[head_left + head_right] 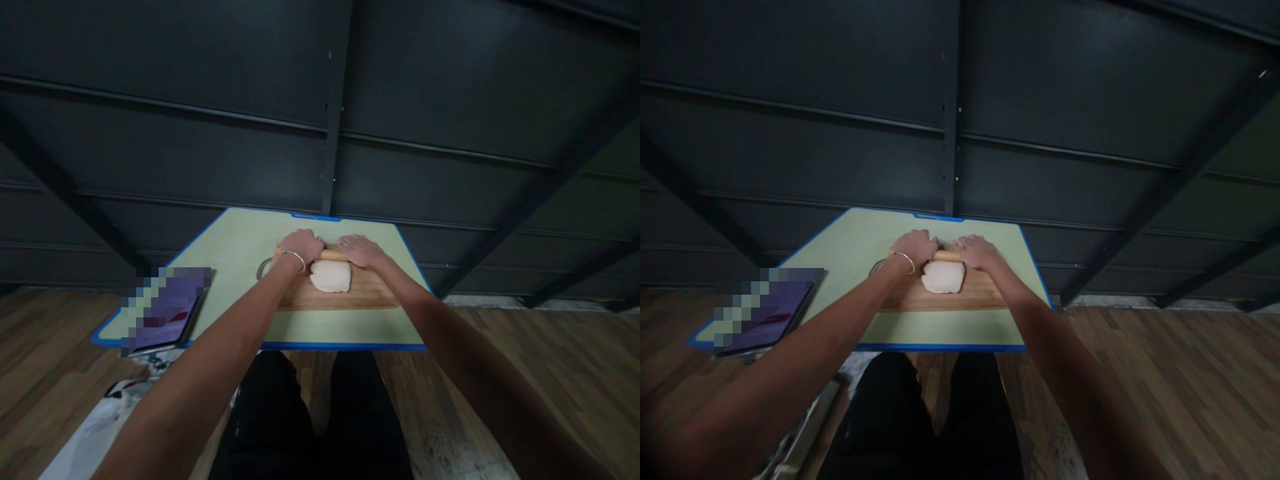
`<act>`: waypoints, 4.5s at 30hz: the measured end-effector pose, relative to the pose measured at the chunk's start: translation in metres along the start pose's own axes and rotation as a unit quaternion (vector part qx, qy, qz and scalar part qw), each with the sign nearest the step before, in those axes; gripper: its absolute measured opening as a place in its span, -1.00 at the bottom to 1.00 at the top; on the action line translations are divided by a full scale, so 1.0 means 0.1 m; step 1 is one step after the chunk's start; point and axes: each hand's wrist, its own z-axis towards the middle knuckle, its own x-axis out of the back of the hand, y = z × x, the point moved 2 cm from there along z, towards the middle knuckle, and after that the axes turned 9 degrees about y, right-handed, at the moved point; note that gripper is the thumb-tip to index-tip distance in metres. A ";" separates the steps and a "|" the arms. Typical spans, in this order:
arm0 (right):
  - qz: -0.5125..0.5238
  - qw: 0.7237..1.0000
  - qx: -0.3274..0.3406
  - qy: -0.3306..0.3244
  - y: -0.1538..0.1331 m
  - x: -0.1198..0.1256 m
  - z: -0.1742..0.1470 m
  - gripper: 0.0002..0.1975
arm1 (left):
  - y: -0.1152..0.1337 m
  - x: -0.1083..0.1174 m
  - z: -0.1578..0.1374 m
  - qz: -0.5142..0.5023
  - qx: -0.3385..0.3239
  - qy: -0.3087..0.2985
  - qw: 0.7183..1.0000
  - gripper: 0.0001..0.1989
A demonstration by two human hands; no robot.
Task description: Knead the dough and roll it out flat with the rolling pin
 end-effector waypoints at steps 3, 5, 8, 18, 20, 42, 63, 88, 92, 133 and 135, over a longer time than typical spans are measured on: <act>-0.024 0.999 0.035 -0.020 0.01 0.00 0.04 -0.52 | 0.00 -0.01 0.03 -0.004 0.009 0.015 1.000 -0.50; -0.041 0.998 0.037 -0.006 0.01 0.02 0.04 -0.51 | 0.00 -0.01 0.05 0.003 0.009 0.031 0.999 -0.50; -0.046 0.998 0.023 0.024 0.01 0.03 0.03 -0.49 | 0.01 0.01 0.05 0.011 0.007 0.033 0.999 -0.50; -0.039 0.996 -0.059 0.058 -0.02 0.06 0.09 -0.45 | -0.01 0.01 0.10 -0.003 0.017 0.028 0.999 -0.48; -0.040 0.996 -0.063 0.054 -0.01 0.07 0.11 -0.44 | -0.02 -0.03 0.14 -0.002 0.019 0.029 0.999 -0.47; -0.026 0.994 -0.073 0.071 0.09 0.00 0.32 -0.45 | -0.09 -0.14 0.48 -0.009 0.047 -0.007 0.999 -0.54; -0.033 0.995 -0.096 0.017 0.08 0.03 0.36 -0.43 | -0.10 -0.14 0.51 -0.014 0.047 -0.020 0.999 -0.53; -0.045 0.997 -0.061 0.026 0.03 0.01 0.26 -0.48 | -0.07 -0.09 0.26 0.044 -0.034 -0.021 0.998 -0.46; -0.058 0.996 -0.062 0.020 -0.04 0.04 0.18 -0.47 | -0.06 -0.09 0.19 0.049 -0.037 -0.007 0.998 -0.46; -0.080 0.992 -0.050 0.080 -0.30 0.06 -0.28 -0.52 | 0.01 0.00 -0.35 0.067 -0.043 0.056 0.995 -0.42; -0.078 0.992 -0.058 0.085 -0.31 0.05 -0.29 -0.51 | 0.02 0.01 -0.36 0.065 -0.036 0.054 0.996 -0.41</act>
